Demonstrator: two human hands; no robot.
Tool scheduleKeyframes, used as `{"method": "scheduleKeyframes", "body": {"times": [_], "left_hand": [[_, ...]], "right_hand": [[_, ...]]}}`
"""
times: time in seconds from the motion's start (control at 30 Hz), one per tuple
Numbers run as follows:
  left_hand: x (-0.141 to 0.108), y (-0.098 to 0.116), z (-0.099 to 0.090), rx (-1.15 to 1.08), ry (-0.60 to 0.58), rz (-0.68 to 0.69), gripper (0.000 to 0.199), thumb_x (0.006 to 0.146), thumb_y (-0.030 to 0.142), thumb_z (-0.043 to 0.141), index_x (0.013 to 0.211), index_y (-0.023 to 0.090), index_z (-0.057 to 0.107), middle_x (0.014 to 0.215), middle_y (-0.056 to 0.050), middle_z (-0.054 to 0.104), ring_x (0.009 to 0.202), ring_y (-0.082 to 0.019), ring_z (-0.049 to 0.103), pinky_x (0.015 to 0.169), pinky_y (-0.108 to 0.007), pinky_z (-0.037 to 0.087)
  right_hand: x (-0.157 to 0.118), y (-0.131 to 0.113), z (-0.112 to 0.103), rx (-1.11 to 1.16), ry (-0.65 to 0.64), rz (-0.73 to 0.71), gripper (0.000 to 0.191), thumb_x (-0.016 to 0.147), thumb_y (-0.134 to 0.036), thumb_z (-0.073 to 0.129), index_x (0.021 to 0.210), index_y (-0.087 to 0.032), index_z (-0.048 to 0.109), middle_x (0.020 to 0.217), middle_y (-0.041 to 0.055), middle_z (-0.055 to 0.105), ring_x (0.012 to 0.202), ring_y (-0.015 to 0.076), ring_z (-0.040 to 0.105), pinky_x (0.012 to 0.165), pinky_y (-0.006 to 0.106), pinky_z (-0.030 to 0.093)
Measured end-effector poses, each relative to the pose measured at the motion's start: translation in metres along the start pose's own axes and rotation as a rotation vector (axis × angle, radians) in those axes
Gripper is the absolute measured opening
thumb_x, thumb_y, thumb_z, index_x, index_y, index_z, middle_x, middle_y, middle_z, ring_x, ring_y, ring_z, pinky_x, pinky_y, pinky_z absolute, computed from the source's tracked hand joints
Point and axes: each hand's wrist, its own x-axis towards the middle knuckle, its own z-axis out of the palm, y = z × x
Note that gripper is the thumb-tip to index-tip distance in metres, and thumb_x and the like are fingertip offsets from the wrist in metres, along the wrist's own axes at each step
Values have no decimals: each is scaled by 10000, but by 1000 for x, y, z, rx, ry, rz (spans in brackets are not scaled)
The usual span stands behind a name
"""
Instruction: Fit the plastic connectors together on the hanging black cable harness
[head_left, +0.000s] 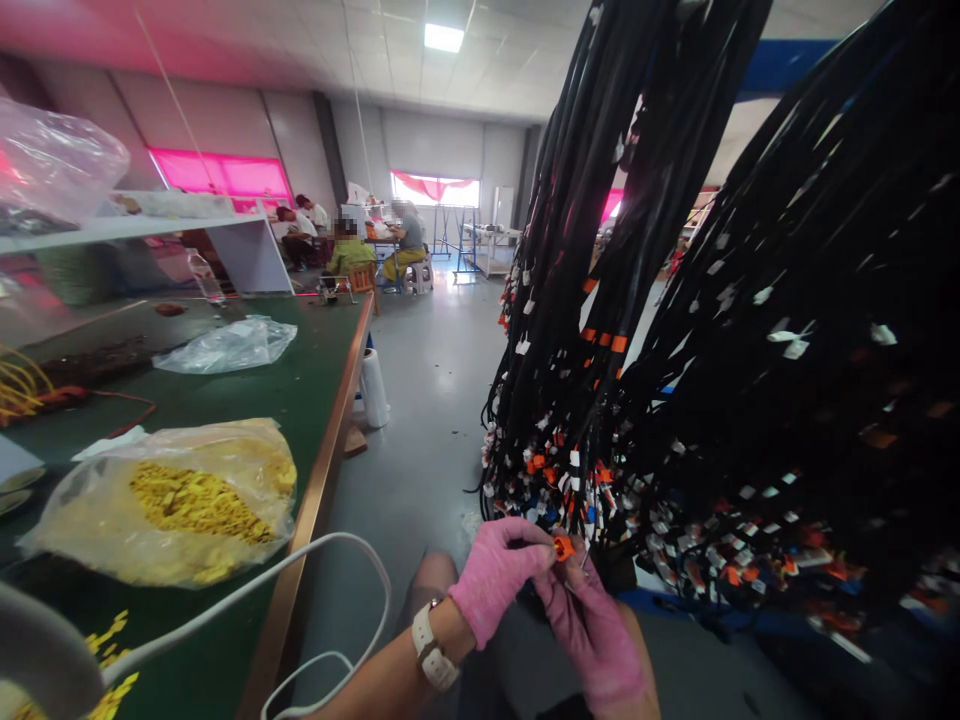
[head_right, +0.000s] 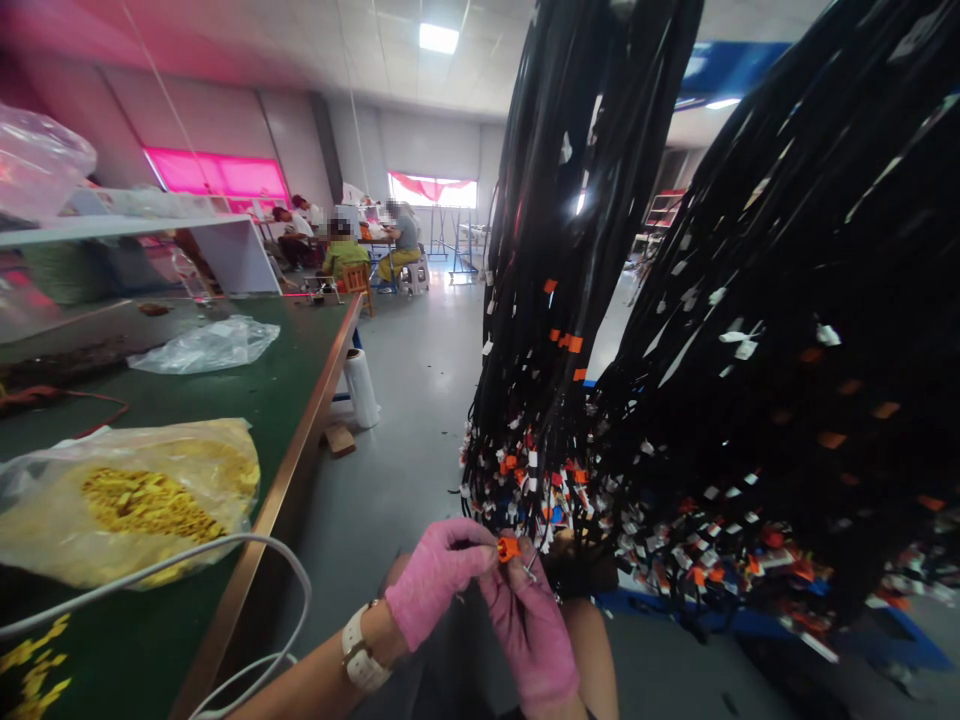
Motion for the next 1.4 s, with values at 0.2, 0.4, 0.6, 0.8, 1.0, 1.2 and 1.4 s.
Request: {"method": "scheduleKeyframes", "body": {"times": [0.2,0.4,0.6,0.8,1.0,1.2,1.4], "left_hand": [[-2,5,1,40,-4,-25,53,556,127,595,585,121,639,465,25,504,422,-81,396,437,-212,305],[6,-10,-11,120,-28,-80,115,590,178,637,695,136,618,481,52,463,393,-51,334,391,-193,227],[16,-19,-24,-44,-232,-158,383,564,252,728,906,112,626,584,44,504,378,-13,300,372,-184,160],[18,-22,-26,-47,-213,-202,392,555,283,771,871,109,621,528,57,465,378,-18,295,375,-183,146],[18,-22,-27,-51,-173,-226,427,485,261,794,836,100,612,498,67,447,375,-18,278,376,-189,126],[19,-23,-28,-67,-175,-267,440,463,256,807,823,112,598,469,70,437,370,-20,265,381,-193,89],[19,-25,-27,-41,-141,-283,418,458,246,812,786,118,587,471,65,458,353,-14,266,372,-193,91]], "right_hand": [[0,1,-3,-7,18,-34,395,555,-90,831,878,-277,702,876,-21,756,867,150,698,787,290,575],[0,3,-8,-64,-7,-89,382,601,-91,811,923,-247,679,925,1,749,888,163,698,802,303,578],[-4,4,-7,-121,-28,-111,375,628,-113,805,952,-238,665,970,23,741,917,168,692,821,298,569],[-4,2,-9,-175,16,-123,378,589,-129,833,919,-223,673,924,12,749,881,158,699,792,266,572],[-8,0,-5,-271,-74,-143,339,642,-180,811,947,-229,671,949,24,733,903,172,683,776,278,567],[-6,-3,-6,-419,-160,-147,224,740,-213,735,950,-219,658,949,27,710,854,148,658,797,284,531],[-5,-6,-7,-479,-215,-173,235,725,-230,746,944,-212,665,897,32,701,782,147,642,724,281,519]]}}
